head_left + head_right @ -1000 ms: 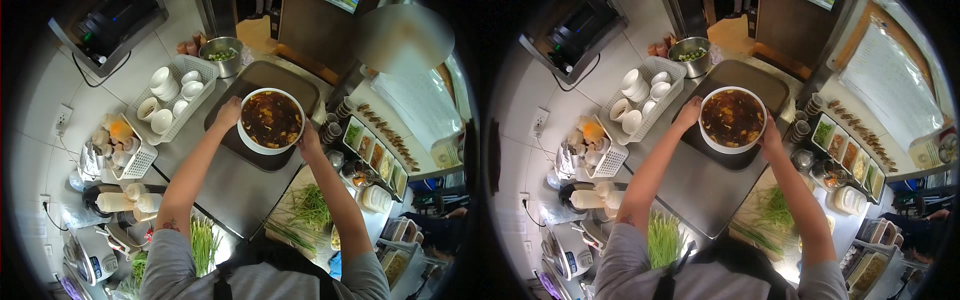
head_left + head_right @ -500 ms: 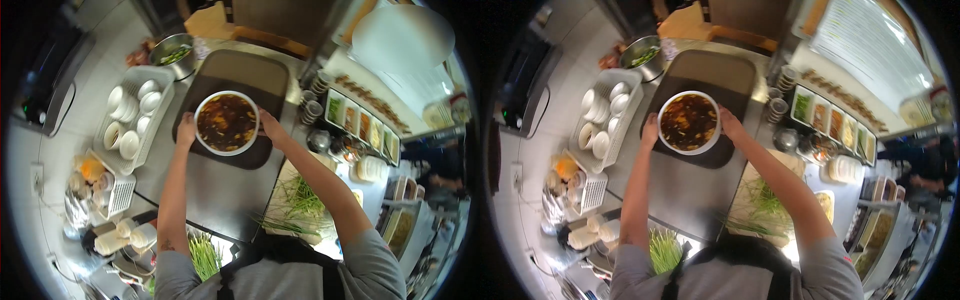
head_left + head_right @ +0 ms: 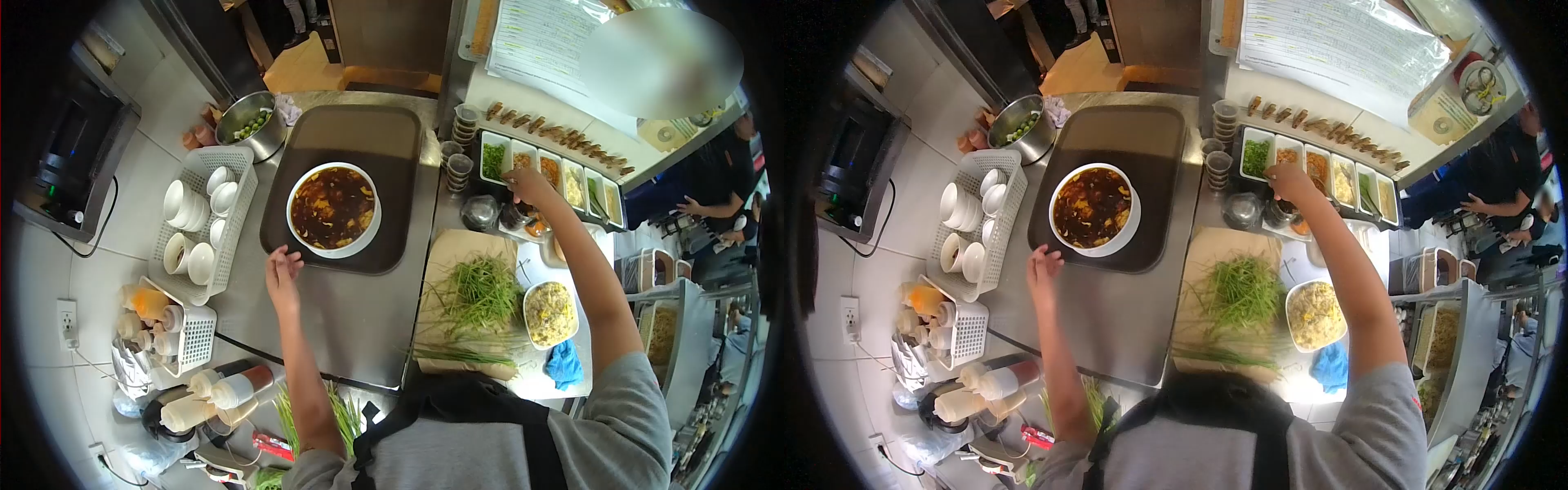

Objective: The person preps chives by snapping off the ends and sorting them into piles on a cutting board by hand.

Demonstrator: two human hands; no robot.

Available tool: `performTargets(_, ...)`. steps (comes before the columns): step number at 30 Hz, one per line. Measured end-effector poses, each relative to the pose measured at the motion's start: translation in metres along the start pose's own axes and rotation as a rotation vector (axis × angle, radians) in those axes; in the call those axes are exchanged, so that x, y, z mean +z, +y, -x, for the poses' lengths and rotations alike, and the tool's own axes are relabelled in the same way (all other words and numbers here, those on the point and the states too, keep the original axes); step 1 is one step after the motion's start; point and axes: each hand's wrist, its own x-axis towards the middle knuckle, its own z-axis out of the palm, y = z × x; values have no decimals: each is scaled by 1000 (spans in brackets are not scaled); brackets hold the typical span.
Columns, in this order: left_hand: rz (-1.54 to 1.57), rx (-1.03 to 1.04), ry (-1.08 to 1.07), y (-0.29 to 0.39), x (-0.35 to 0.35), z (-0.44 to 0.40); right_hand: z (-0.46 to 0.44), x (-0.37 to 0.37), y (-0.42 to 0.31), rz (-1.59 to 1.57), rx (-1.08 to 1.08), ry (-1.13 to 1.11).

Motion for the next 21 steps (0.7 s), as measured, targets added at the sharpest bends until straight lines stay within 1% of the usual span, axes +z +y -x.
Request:
performTargets(2, -17, -12, 3, 4, -10, 17, -8, -1, 10, 19, -36, -17)
performTargets(5, -92, -46, -1, 11, -26, 39, -25, -6, 16, 303, -101, 191)
performTargets(8, -120, -51, -31, 11, -37, 54, -33, 6, 23, 158, -98, 331)
performTargets(12, -96, -54, 8, 10, -40, 68, -21, 11, 30, -87, -186, 217)
performTargets(14, -78, -65, 26, 7, -41, 73, -8, 1, 27, -239, -207, 175)
performTargets(17, -87, -89, 33, 5, -42, 78, 8, -15, 25, -648, 62, -41)
performTargets(20, -87, -90, 29, 1, -42, 77, 9, -16, 36, -885, 239, -132)
performTargets(21, -74, -82, 34, 1, -42, 77, 9, -14, 41, -956, 270, -120)
